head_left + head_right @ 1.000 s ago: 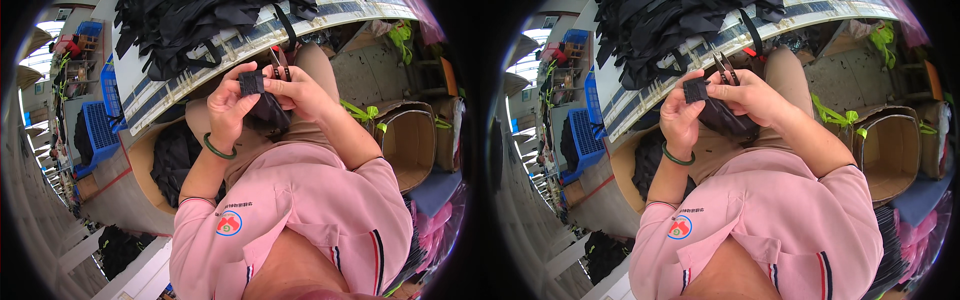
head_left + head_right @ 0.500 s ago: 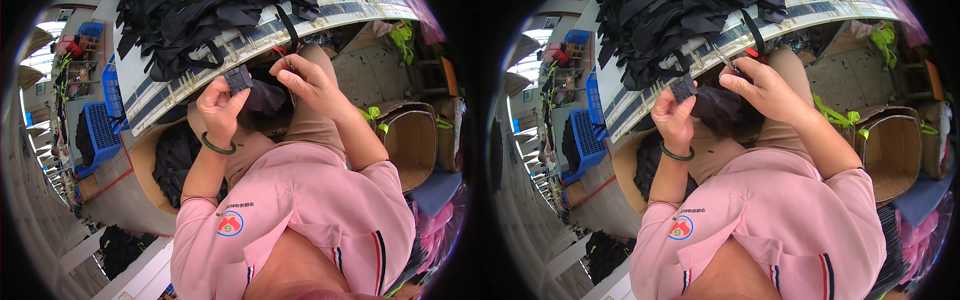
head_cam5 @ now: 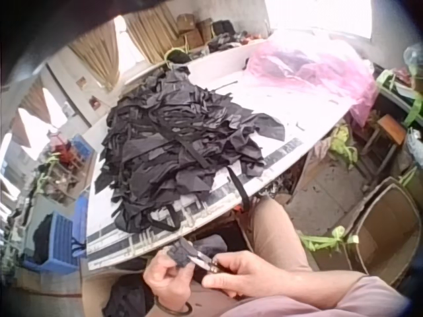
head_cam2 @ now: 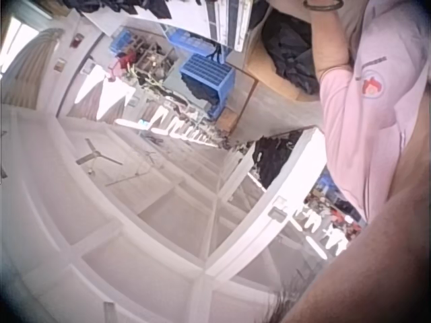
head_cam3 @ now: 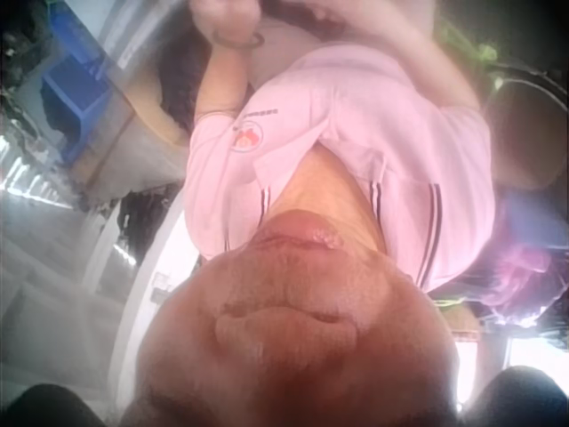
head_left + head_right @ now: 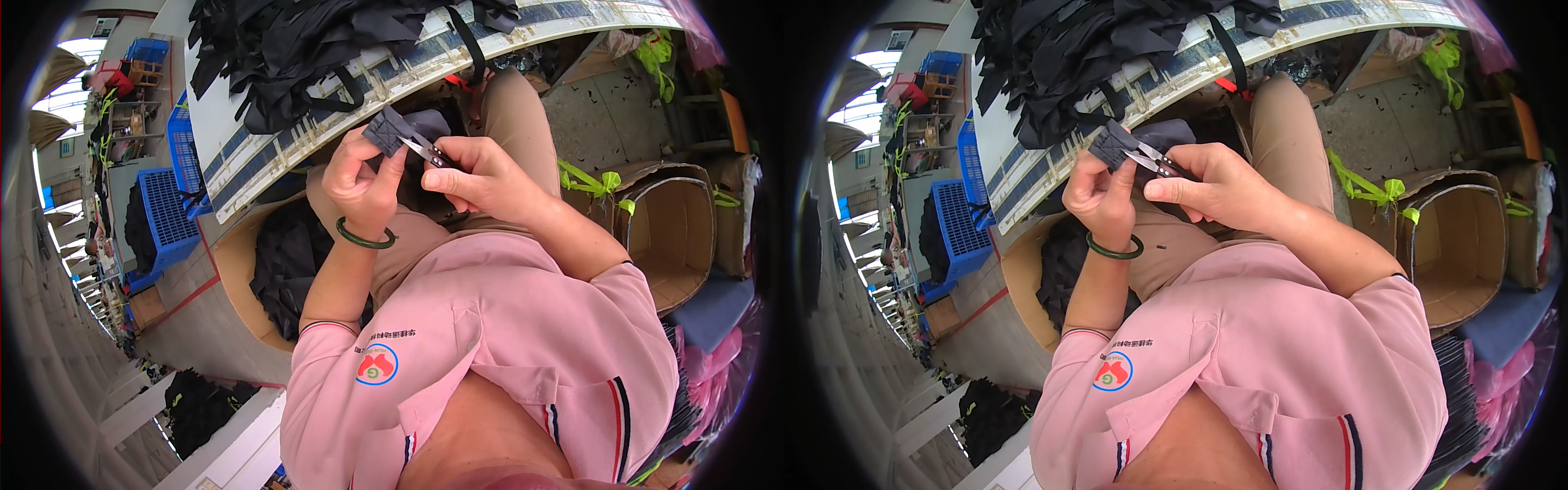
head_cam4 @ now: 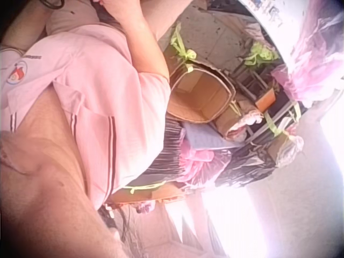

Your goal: The person sits on the floor and uses scissors to trim the edges of black fabric pieces. They handle the fabric one piece at a time, cutting small sections and placing the finished items into a pile on the table.

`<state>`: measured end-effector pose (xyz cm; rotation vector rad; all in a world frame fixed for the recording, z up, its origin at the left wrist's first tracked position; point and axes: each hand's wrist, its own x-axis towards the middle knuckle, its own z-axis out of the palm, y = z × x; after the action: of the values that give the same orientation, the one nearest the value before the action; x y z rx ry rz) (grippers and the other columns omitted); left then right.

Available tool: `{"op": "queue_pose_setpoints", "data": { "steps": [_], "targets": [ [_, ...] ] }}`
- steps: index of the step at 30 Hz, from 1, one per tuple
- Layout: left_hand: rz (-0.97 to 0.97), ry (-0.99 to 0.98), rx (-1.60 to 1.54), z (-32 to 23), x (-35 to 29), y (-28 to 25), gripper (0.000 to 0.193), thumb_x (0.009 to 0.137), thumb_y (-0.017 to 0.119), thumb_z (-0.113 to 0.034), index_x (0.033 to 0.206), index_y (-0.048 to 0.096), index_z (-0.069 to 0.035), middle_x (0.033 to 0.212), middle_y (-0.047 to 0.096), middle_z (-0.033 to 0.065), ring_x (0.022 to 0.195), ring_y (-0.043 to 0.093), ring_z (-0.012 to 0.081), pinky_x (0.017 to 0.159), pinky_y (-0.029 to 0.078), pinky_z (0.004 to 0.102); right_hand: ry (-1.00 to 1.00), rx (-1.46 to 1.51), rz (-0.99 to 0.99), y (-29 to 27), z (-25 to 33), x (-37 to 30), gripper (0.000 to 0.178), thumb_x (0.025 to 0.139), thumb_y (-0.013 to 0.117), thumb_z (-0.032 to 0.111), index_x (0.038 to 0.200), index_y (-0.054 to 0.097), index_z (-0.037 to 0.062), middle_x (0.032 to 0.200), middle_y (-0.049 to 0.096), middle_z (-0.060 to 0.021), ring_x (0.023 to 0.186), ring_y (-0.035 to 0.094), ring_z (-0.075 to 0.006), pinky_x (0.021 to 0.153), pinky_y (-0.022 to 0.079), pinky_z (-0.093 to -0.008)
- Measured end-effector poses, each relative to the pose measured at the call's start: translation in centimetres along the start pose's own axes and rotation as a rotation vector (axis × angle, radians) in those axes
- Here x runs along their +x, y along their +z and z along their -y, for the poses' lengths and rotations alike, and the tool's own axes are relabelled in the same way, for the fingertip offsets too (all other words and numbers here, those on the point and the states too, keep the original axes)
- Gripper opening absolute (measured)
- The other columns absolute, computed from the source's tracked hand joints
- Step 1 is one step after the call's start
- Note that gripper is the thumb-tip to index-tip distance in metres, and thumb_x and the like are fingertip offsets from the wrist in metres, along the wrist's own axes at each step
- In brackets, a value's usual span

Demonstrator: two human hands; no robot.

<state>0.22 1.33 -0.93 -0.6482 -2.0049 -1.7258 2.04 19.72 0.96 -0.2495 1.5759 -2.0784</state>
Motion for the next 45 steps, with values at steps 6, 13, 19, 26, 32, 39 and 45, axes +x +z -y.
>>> {"op": "queue_pose_setpoints", "data": {
  "steps": [6,13,19,26,32,39,45],
  "targets": [
    [-0.005,0.047,0.067,-0.1,-0.1,0.5,0.018,0.071,0.073,0.005,0.084,0.063,0.002,0.093,0.066,0.0129,0.082,0.061,0.0231,0.072,0.047,0.0305,-0.178,-0.296,-0.159,0.5,0.5,0.1,0.041,0.082,0.072,0.037,0.074,0.056,0.0004,0.053,0.048,-0.0009,0.047,0.046,-0.0064,0.043,0.037,-0.0248],
    [-0.010,0.051,0.067,-0.1,-0.2,0.7,0.018,0.071,0.074,0.004,0.084,0.063,0.001,0.091,0.067,0.0128,0.080,0.061,0.0237,0.073,0.047,0.0314,-0.167,-0.325,-0.167,0.4,0.4,-0.1,0.044,0.082,0.071,0.040,0.075,0.056,-0.0010,0.053,0.048,-0.0034,0.046,0.046,-0.0088,0.044,0.038,-0.0270],
    [0.052,0.075,0.091,0.0,-0.3,0.4,0.016,0.075,0.071,0.006,0.086,0.061,0.002,0.100,0.065,0.0173,0.088,0.063,0.0219,0.078,0.048,0.0297,-0.126,-0.312,-0.161,0.3,0.2,-0.3,0.043,0.083,0.070,0.039,0.075,0.056,-0.0009,0.053,0.046,-0.0035,0.046,0.044,-0.0091,0.044,0.037,-0.0278],
    [0.130,0.176,0.147,0.0,-0.3,0.2,0.016,0.075,0.071,0.005,0.087,0.061,0.002,0.096,0.066,0.0169,0.087,0.063,0.0216,0.077,0.050,0.0294,-0.255,-0.398,-0.192,0.2,0.0,-0.1,0.046,0.082,0.072,0.040,0.074,0.056,-0.0020,0.054,0.044,-0.0062,0.050,0.040,-0.0132,0.046,0.036,-0.0317],
    [0.072,0.124,0.092,-0.1,-0.4,0.8,0.022,0.066,0.074,0.006,0.084,0.065,-0.003,0.092,0.068,0.0093,0.076,0.060,0.0225,0.071,0.046,0.0323,-0.215,-0.390,-0.199,0.2,0.1,-0.4,0.044,0.083,0.070,0.039,0.073,0.056,-0.0018,0.053,0.044,-0.0070,0.048,0.039,-0.0139,0.046,0.036,-0.0320],
    [0.122,0.025,0.027,-0.4,0.0,0.4,0.021,0.068,0.073,0.008,0.085,0.065,-0.002,0.092,0.068,0.0104,0.078,0.061,0.0214,0.073,0.047,0.0304,-0.068,-0.226,-0.125,-0.4,0.6,-1.0,0.043,0.086,0.068,0.038,0.072,0.055,-0.0007,0.052,0.044,-0.0025,0.046,0.039,-0.0093,0.044,0.035,-0.0286],
    [0.234,-0.319,-0.374,-0.5,0.6,-0.6,0.015,0.074,0.069,0.011,0.086,0.064,0.004,0.096,0.067,0.0132,0.089,0.062,0.0190,0.085,0.047,0.0314,0.017,-0.307,-0.029,-1.8,1.8,-1.3,0.045,0.084,0.070,0.041,0.072,0.056,-0.0004,0.054,0.046,-0.0007,0.049,0.039,-0.0081,0.044,0.034,-0.0272]
  ]
}}
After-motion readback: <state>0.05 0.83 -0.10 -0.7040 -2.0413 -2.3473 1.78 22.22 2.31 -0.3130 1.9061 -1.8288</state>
